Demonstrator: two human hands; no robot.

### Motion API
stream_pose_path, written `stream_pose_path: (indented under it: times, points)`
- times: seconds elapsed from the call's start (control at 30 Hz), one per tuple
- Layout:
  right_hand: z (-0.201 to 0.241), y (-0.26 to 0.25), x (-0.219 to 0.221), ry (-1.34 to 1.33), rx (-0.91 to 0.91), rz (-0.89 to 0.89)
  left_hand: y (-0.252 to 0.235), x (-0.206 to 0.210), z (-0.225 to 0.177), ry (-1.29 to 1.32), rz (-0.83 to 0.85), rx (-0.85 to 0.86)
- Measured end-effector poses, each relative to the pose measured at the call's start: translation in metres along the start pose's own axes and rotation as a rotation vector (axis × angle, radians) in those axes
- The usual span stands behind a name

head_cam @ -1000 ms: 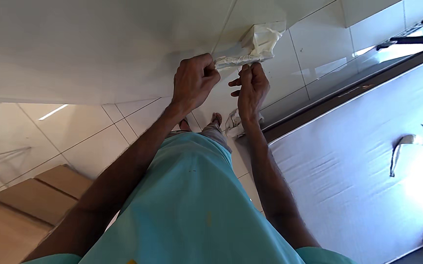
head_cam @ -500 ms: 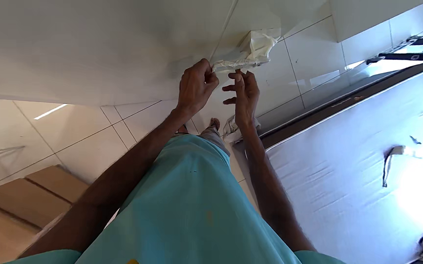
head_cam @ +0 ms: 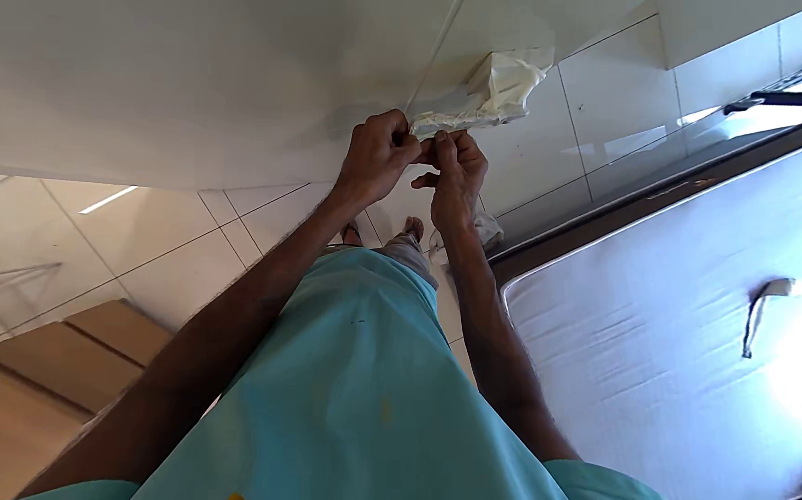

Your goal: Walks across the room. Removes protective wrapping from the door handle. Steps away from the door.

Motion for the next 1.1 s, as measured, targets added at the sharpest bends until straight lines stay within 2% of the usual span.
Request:
stream_pose_path:
  times: [0.23,0.33,0.47,0.57,0.7,0.77,0.93,1.03,1.1]
  points:
    - [0.007,0.006,0.007,-0.126,0.086,-0.016,0.016,-0.016,-0.017,-0.004,0.000,0.016]
    - [0.001,0.007,0.004,-0.169,0.081,0.022,0.020,-0.023,-0.024,-0.172,-0.018,0.025]
    - [-0.003,0.005,0.000,-0.105,-0.001,0.042,0.017,-0.020,-0.037,-0.463,-0.225,0.170]
    - [-0.005,0.006,-0.002,-0.091,-0.001,0.029,0.013,-0.018,-0.048,-0.517,-0.190,0.214]
    - [-0.006,0.005,-0.004,-0.093,0.008,0.052,-0.007,-0.023,-0.050,-0.389,0.124,0.137]
    - [-0.006,0.003,-0.007,-0.077,0.012,0.078,-0.017,-0.024,-0.046,-0.254,0.225,0.099]
    - [-0.003,0.004,-0.010,-0.069,0.059,0.141,-0.023,-0.028,-0.038,0.147,0.301,-0.081]
    - [-0.002,0.007,-0.010,-0.078,0.079,0.139,-0.024,-0.025,-0.036,0.210,0.281,-0.133]
    - [0.000,0.010,-0.010,-0.078,0.103,0.134,-0.025,-0.022,-0.033,0.208,0.246,-0.095]
Point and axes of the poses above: each hand's wrist, its own y-axis away from the middle knuckle, its own x-axis out of the palm, z = x × y, the point moved 3 cm from there along -y, towards the middle knuckle, and after that the axes turned 5 degrees about -z, right-handed, at the moved point
